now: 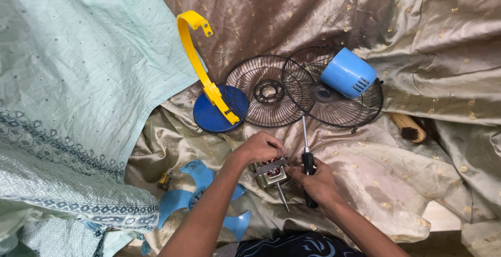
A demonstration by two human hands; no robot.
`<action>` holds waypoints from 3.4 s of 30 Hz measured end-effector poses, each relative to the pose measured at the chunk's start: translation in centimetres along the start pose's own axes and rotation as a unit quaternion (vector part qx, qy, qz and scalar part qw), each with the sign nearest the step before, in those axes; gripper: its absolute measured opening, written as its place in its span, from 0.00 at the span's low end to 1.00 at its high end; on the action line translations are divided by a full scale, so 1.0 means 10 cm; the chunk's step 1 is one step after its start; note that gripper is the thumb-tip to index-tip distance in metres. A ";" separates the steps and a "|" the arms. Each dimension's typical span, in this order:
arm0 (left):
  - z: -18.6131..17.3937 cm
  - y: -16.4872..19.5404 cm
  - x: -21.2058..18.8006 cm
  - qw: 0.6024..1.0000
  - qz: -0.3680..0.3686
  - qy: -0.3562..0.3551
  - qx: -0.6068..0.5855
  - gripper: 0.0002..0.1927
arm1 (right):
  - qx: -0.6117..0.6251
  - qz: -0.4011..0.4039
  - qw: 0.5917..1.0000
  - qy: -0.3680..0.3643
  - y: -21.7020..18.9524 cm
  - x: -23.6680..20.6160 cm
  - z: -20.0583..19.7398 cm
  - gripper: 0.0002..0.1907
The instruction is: The person disassembles an electric table fan on a bed. They hold the fan motor housing and use a screwdriver to unscrew fasteners, working on the motor and rear cover, and by the end handle the separated rotor and stator components.
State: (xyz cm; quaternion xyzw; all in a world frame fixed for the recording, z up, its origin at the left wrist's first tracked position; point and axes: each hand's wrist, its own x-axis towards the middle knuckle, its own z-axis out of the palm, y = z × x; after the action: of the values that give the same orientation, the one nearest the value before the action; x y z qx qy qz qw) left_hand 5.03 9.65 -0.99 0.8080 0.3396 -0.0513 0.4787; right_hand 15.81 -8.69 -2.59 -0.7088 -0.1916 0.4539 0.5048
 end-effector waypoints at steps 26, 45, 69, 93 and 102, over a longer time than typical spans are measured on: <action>0.17 0.11 -0.21 0.976 0.082 0.163 0.121 0.21 | 0.010 -0.018 1.000 -0.008 -0.05 -0.05 -0.03 0.20; 0.03 0.09 -0.28 0.983 0.131 0.112 0.064 0.10 | 0.014 -0.003 1.000 0.005 -0.01 -0.10 0.00 0.21; 0.39 0.11 -0.78 0.873 0.143 0.326 -0.334 0.09 | 0.113 0.067 0.991 -0.013 -0.36 -0.58 -0.02 0.15; -0.05 -1.57 -1.57 0.765 -0.052 0.599 -0.233 0.08 | 0.004 0.047 0.974 -0.223 -0.74 -0.40 1.54 0.17; -0.14 -1.43 -1.62 0.775 -0.067 0.628 0.040 0.12 | -0.065 0.072 0.982 -0.160 -0.80 -0.60 1.04 0.16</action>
State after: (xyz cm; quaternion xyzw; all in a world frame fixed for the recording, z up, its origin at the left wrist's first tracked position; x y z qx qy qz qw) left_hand -16.21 7.11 -4.17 0.6548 0.6153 0.4217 0.1216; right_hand 5.49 -4.11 6.40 -0.6707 -0.2474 0.5829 0.3863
